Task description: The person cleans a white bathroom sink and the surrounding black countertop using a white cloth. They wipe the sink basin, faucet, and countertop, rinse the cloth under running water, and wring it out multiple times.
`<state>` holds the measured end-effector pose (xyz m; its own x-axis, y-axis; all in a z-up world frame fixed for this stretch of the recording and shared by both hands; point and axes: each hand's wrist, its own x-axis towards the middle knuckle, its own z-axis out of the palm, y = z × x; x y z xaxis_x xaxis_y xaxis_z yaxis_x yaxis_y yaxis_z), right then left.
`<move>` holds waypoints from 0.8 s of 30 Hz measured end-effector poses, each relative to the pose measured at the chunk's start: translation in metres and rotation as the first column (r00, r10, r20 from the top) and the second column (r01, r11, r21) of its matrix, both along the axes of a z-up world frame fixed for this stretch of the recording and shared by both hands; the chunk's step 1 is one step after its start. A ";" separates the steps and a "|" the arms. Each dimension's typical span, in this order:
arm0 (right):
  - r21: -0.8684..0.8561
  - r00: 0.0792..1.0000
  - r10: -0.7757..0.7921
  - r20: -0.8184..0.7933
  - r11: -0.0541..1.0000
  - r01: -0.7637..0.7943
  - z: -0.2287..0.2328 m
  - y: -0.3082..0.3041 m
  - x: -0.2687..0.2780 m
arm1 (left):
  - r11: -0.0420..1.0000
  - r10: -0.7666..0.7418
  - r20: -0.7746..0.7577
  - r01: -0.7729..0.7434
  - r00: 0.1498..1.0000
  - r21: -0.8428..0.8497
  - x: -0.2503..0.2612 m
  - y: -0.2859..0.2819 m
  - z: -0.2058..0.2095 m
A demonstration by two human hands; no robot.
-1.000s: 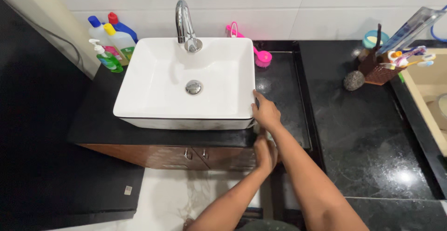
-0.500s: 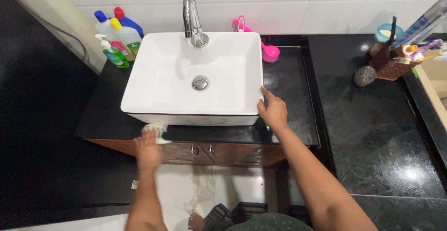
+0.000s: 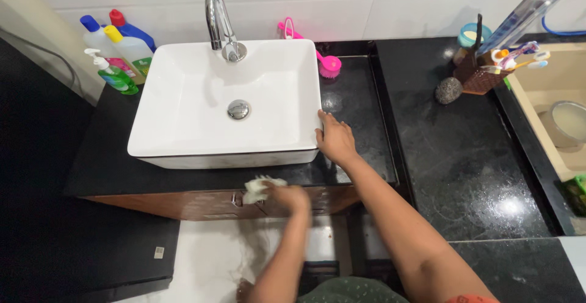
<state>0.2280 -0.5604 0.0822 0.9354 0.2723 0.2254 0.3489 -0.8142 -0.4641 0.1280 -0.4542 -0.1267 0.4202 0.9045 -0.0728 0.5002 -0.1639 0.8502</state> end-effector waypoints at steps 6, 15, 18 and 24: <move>0.020 0.994 -0.052 -0.098 0.998 0.054 0.017 0.007 -0.007 | 0.595 -0.028 0.190 0.169 0.981 -0.786 -0.001 -0.177 0.077; 0.174 0.904 0.176 -0.391 0.978 -0.115 0.026 -0.032 0.007 | -0.145 -0.121 0.227 0.209 0.966 -0.967 0.008 -0.194 0.125; 0.373 0.902 0.184 -0.390 0.927 -0.029 0.025 -0.084 0.004 | -0.068 -0.279 0.398 0.395 0.874 -0.916 0.023 -0.139 0.130; 0.587 0.895 -0.358 -0.265 0.676 0.445 -0.025 -0.124 -0.015 | 0.388 -0.873 0.407 0.889 0.269 0.242 0.038 -0.070 0.179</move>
<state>0.2132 -0.6843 0.0573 0.9514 -0.2962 0.0842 -0.0354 -0.3769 -0.9256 0.1660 -0.5247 0.0527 0.9445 -0.0378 0.3263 -0.3252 -0.2475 0.9127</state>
